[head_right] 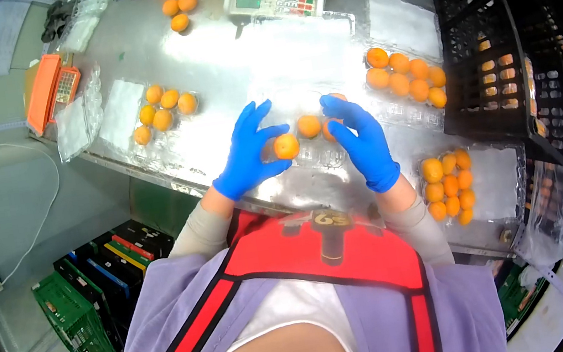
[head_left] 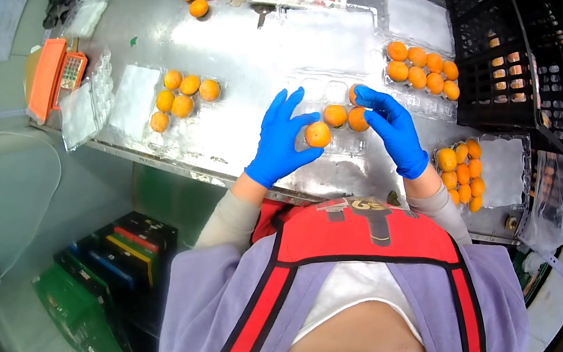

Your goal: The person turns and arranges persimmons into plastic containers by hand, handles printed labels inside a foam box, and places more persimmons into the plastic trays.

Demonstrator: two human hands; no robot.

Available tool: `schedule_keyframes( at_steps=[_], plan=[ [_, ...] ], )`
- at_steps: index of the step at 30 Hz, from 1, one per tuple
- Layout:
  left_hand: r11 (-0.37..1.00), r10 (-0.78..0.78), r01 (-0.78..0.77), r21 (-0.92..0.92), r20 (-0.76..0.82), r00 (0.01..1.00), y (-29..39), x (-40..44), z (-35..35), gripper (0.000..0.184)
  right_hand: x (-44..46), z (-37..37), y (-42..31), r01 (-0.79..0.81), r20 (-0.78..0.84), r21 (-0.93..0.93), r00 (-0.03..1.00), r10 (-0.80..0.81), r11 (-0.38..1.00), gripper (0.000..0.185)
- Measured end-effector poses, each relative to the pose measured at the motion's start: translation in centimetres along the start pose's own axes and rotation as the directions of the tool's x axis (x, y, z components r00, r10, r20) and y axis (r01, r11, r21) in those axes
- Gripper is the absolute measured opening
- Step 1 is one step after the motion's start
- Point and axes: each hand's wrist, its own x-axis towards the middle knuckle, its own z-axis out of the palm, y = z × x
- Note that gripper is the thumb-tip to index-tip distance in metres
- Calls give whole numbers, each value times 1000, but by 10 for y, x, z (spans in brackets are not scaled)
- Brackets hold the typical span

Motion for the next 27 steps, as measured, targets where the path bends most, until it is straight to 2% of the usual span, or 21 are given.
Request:
schedule_keyframes(
  at_steps=[2,5,7,9,11,13,18,20,21,23,24,26,27],
  plan=[
    [980,-51,28,-197,-112,992,20,7,-15,52,-7,2,-2,-26,-14,-5,1000,26,1000,36],
    [958,-44,-17,-288,-203,978,41,14,-28,56,-15,11,-16,26,19,48,999,-27,999,35],
    [962,-32,-34,-271,-237,971,50,17,-34,56,-19,17,-29,38,26,44,999,-39,998,34],
    [965,-26,-46,-257,-268,963,57,19,-39,56,-22,23,-38,181,57,-13,982,-180,983,35],
    [984,19,-72,-160,-313,949,61,21,-42,54,-22,31,-49,220,37,-61,975,-218,974,33],
    [988,42,-87,-129,-323,946,65,21,-39,54,-21,39,-56,366,46,-279,928,-368,888,32],
    [983,74,-124,-133,-330,941,66,20,-29,54,-15,46,-46,239,-15,-162,969,-245,957,26],
    [974,56,-113,-196,-276,960,64,20,-26,56,-9,45,-42,62,-44,66,997,-60,996,16],
    [974,55,-112,-198,-274,960,63,20,-23,56,-6,42,-43,61,-46,66,997,-58,996,16],
    [920,-16,-86,-382,-254,967,61,20,-19,58,-2,34,-48,-7,7,205,1000,6,979,14],
    [920,-16,-85,-382,-254,967,60,20,-18,58,-2,34,-50,63,-35,163,998,-58,985,15],
    [866,-82,-23,-500,-187,979,58,21,-17,60,-2,28,-52,29,-38,178,999,-23,984,15],
    [866,-82,-22,-500,-186,979,58,21,-17,60,-2,26,-52,-4,-41,192,999,12,981,16]
  ],
)
